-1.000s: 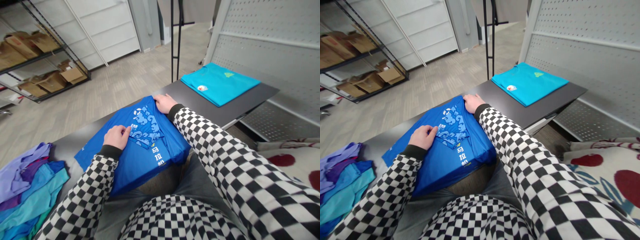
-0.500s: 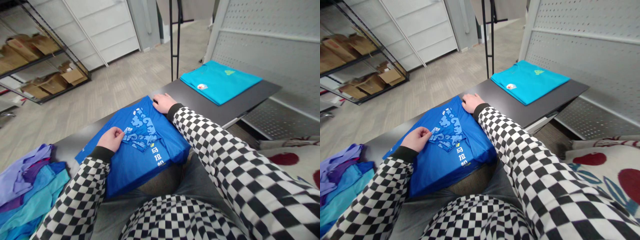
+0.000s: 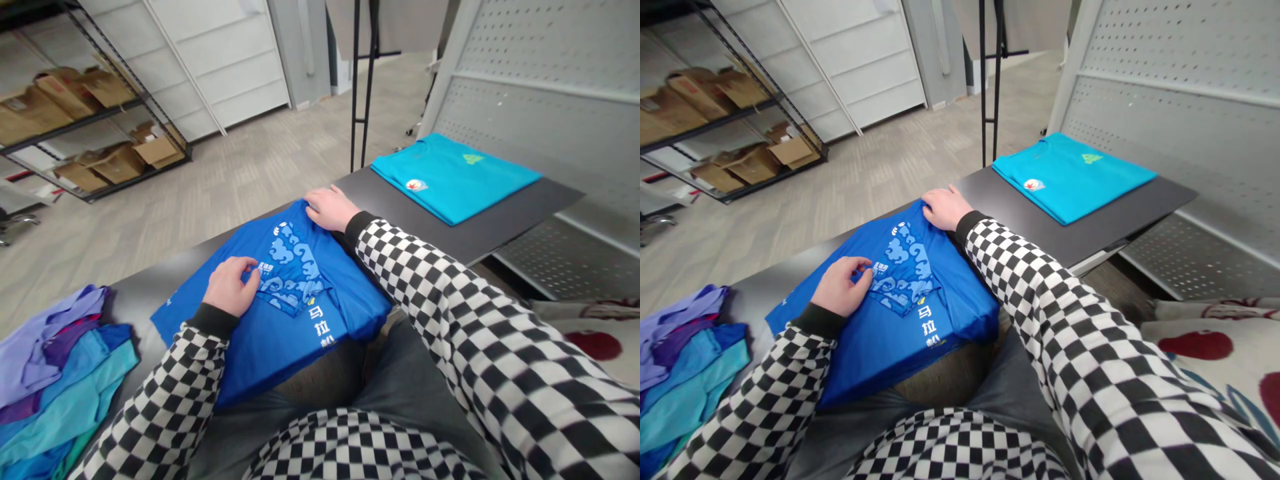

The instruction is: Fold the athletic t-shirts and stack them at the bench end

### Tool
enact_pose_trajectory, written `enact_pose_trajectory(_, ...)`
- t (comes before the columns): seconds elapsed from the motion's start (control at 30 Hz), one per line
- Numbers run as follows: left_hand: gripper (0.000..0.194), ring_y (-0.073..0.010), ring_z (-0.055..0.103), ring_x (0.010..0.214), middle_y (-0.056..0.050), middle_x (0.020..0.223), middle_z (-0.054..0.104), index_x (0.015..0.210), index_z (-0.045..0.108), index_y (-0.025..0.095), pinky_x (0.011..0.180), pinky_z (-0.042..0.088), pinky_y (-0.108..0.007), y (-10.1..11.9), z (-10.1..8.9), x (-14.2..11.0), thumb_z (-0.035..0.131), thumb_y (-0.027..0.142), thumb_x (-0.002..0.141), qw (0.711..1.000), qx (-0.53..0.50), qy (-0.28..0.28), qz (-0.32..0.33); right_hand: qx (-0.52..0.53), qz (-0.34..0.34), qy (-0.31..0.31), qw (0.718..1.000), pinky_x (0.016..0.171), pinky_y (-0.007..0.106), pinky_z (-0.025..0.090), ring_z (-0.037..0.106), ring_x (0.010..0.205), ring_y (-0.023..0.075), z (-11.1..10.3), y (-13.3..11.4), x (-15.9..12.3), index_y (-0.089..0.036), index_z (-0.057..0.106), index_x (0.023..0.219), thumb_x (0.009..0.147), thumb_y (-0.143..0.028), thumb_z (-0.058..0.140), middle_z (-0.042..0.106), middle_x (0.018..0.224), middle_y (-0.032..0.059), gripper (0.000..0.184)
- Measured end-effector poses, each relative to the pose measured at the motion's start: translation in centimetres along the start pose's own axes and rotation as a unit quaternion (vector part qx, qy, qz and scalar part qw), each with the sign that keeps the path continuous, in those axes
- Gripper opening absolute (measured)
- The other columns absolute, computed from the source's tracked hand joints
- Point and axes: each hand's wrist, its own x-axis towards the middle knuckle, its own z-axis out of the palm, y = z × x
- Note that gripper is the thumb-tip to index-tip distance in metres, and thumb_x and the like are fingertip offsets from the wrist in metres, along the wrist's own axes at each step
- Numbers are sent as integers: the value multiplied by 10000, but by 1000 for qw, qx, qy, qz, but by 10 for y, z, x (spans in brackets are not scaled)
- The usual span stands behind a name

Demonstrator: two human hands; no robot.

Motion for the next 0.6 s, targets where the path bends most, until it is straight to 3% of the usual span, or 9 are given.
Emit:
enact_pose_trajectory(0.2,257,-287,724,1015,-86,1087,781,1159,764,221,982,534,-447,-3,10,-9,641,354,976,999,5,4,47,7,-19,-98,995,1344,806,161,338,1680,467,18,1,19,-188,476,1724,1118,-631,416,354,1839,154,754)
enact_pose_trajectory(0.37,244,-302,730,1055,-102,1125,779,1143,763,213,1010,554,-478,2,5,-7,624,318,972,999,3,0,40,-15,-21,-119,993,1346,827,95,254,1698,527,21,17,27,-210,399,1779,1067,-791,385,317,1853,135,919)
enact_pose_trajectory(0.47,350,-325,703,1290,-150,1361,753,1278,754,192,1163,529,-500,2,5,-7,586,353,1017,999,-9,-10,50,-22,-13,-124,992,1351,823,78,231,1699,542,20,26,32,-218,377,1790,1055,-819,378,324,1853,127,950)
enact_pose_trajectory(0.6,627,-398,442,1648,-153,1782,468,1675,548,227,1344,364,-628,-1,7,-10,502,500,1113,994,32,-95,39,-25,-23,-108,994,1352,817,67,204,1707,540,16,26,30,-181,347,1797,1080,-778,376,286,1864,149,934)
